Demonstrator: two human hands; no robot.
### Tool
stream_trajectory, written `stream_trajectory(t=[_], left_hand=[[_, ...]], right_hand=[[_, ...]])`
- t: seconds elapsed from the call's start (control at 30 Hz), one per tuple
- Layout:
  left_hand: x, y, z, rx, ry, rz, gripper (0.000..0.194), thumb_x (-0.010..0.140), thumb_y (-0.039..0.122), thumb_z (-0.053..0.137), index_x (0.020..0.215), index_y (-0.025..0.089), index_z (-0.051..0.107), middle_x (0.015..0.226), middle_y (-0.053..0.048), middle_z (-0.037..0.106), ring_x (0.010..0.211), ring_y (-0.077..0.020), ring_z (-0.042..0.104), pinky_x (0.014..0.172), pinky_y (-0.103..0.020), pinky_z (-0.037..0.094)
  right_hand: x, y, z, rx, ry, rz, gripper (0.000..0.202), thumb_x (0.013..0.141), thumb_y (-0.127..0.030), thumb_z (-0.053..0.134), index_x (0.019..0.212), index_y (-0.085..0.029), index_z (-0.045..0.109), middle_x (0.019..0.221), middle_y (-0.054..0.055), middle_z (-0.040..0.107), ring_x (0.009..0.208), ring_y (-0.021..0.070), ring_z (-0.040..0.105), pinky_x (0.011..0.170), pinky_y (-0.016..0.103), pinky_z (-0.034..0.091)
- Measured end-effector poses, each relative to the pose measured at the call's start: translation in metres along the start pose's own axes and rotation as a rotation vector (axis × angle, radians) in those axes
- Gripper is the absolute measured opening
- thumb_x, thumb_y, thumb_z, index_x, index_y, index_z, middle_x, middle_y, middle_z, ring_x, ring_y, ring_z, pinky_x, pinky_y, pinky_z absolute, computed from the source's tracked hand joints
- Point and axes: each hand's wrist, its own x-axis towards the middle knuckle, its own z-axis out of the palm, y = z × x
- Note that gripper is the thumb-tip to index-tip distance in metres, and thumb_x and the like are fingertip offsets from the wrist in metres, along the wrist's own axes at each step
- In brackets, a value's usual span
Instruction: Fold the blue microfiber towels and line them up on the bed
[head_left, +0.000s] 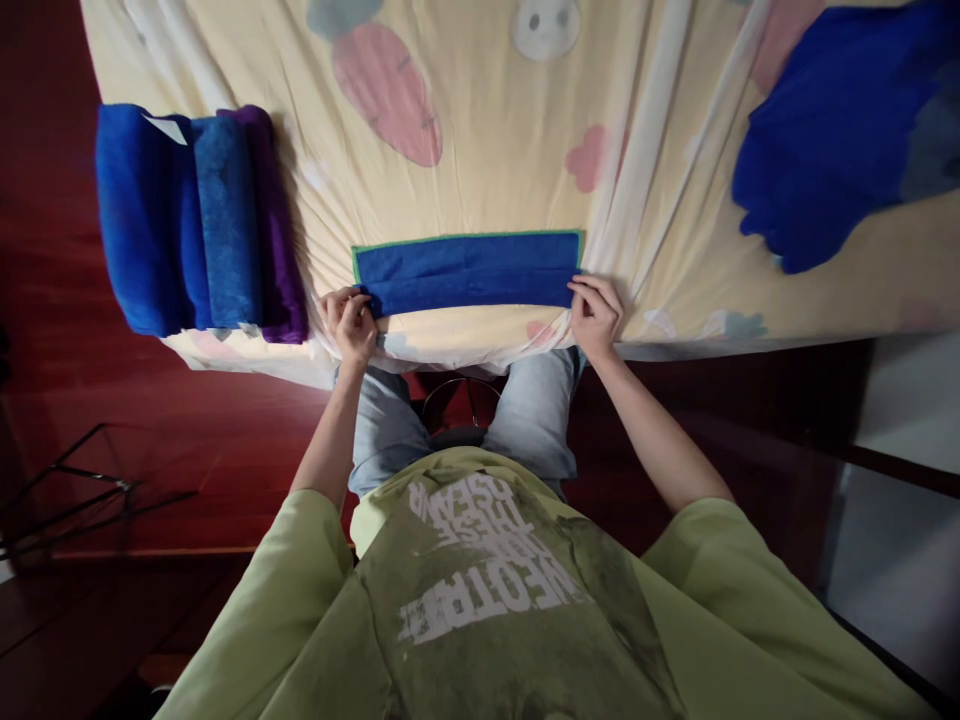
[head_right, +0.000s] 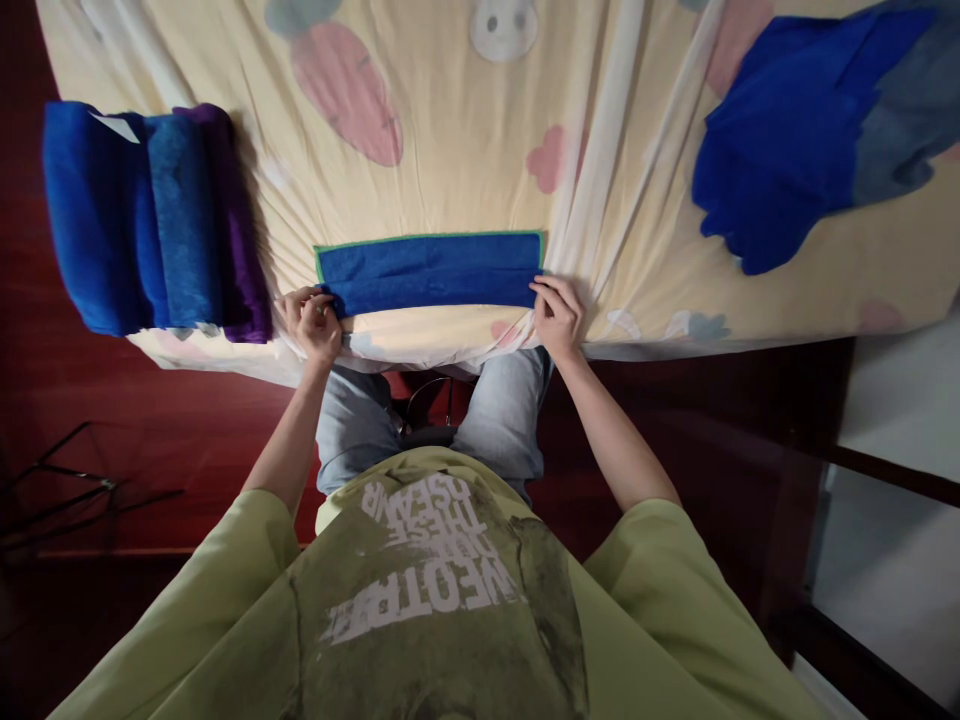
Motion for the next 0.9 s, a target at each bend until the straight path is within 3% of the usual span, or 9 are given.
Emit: stream_trajectory(t=[0.2,0.37,0.5,0.63,0.8,0.9], left_hand=[[0.004,0.007,-0.006,0.022,-0.100,0.095,0.022,0.097,0.038,0.053,0.105,0.025,0.069,0.113,-0.012,0.069,0.119,-0.0317,0.055,0.111,-0.057,0.038],[0.008,0.017,-0.015,0.083,-0.199,0.145,0.034,0.088,0.045,0.063,0.114,0.024,0.068,0.124,-0.014,0.065,0.127,-0.0354,0.052,0.113,-0.059,0.037],[0.009,0.017,-0.016,0.084,-0.253,0.150,0.044,0.080,0.040,0.068,0.121,0.025,0.066,0.132,-0.014,0.062,0.132,-0.0381,0.048,0.115,-0.061,0.035],[0.009,0.015,-0.014,0.053,-0.227,0.128,0.042,0.080,0.035,0.066,0.121,0.025,0.065,0.133,-0.014,0.062,0.134,-0.0368,0.046,0.116,-0.061,0.033],[0.012,0.019,-0.016,0.024,-0.165,0.092,0.031,0.092,0.041,0.058,0.119,0.025,0.064,0.130,-0.012,0.064,0.135,-0.0330,0.046,0.116,-0.057,0.036],[0.013,0.022,-0.018,-0.007,-0.136,0.059,0.033,0.096,0.048,0.055,0.119,0.025,0.064,0.124,-0.012,0.065,0.135,-0.0324,0.046,0.114,-0.055,0.039]], right_hand=[[0.005,-0.021,-0.014,-0.021,-0.095,0.035,0.036,0.095,-0.029,0.048,0.118,-0.023,0.075,0.121,0.013,0.072,0.119,0.0301,0.068,0.105,0.048,0.057],[0.006,-0.026,-0.019,-0.054,-0.176,0.026,0.044,0.085,-0.030,0.057,0.125,-0.019,0.070,0.130,0.015,0.068,0.121,0.0339,0.065,0.093,0.046,0.061],[0.008,-0.025,-0.018,-0.046,-0.179,0.024,0.045,0.085,-0.031,0.060,0.128,-0.019,0.068,0.132,0.016,0.067,0.123,0.0348,0.064,0.099,0.049,0.059],[0.010,-0.025,-0.017,0.016,-0.149,0.012,0.043,0.090,-0.035,0.060,0.130,-0.020,0.067,0.133,0.015,0.066,0.127,0.0331,0.063,0.105,0.049,0.056],[0.011,-0.028,-0.017,0.029,-0.150,0.084,0.040,0.094,-0.033,0.053,0.130,-0.021,0.068,0.133,0.016,0.067,0.121,0.0306,0.066,0.090,0.044,0.062],[0.011,-0.027,-0.016,0.059,-0.115,0.094,0.037,0.095,-0.030,0.051,0.127,-0.022,0.069,0.132,0.015,0.068,0.122,0.0303,0.066,0.092,0.046,0.061]])
